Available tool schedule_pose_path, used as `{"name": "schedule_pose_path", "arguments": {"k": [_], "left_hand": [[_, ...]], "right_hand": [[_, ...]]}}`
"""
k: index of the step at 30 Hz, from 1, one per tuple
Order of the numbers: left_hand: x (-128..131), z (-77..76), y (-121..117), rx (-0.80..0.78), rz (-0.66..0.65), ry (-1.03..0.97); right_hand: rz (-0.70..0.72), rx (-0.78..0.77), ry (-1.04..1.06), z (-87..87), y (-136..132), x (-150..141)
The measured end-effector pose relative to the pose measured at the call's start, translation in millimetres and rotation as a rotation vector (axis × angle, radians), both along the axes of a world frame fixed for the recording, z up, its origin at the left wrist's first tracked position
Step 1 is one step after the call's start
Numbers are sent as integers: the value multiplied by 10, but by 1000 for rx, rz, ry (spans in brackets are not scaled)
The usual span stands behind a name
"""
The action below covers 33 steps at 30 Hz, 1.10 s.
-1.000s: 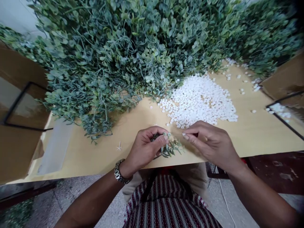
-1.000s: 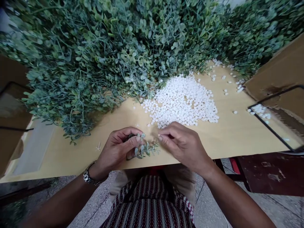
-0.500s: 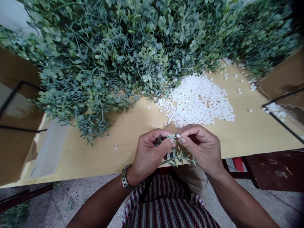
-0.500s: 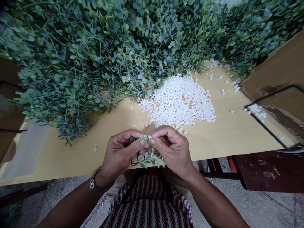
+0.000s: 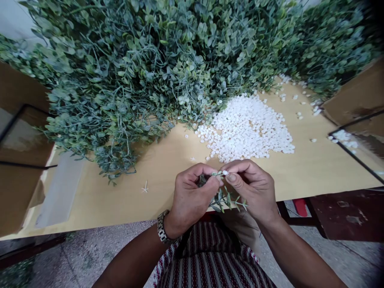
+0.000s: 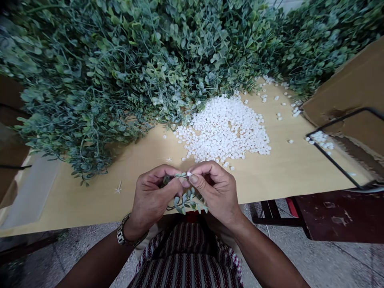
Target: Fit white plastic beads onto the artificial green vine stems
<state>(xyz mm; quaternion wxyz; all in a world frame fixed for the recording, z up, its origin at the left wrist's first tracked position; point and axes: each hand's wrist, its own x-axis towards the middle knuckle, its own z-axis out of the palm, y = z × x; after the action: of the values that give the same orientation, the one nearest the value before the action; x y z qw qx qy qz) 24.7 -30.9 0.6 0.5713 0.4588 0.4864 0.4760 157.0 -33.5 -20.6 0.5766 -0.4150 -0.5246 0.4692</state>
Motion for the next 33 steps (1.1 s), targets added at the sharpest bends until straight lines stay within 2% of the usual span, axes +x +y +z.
{"name": "schedule_pose_path", "arguments": {"k": [6,14,19,25,33], "left_hand": [[8,-16,7,41,21,42],[8,-25,6,97,39,149],[-17,-28,-9,135,18,170],[-55,-48,2,183,-17,180],[-62,-55,-3,175,-12,160]], "right_hand": [[-37,60,-80,3,-15,-22],[-83,241,-266,-74,-31,-16],[-66,232,-311,-80,-34,-6],[-42,178,-253,-55,-42,2],[-48,142,-265,-39,-54,-3]]}}
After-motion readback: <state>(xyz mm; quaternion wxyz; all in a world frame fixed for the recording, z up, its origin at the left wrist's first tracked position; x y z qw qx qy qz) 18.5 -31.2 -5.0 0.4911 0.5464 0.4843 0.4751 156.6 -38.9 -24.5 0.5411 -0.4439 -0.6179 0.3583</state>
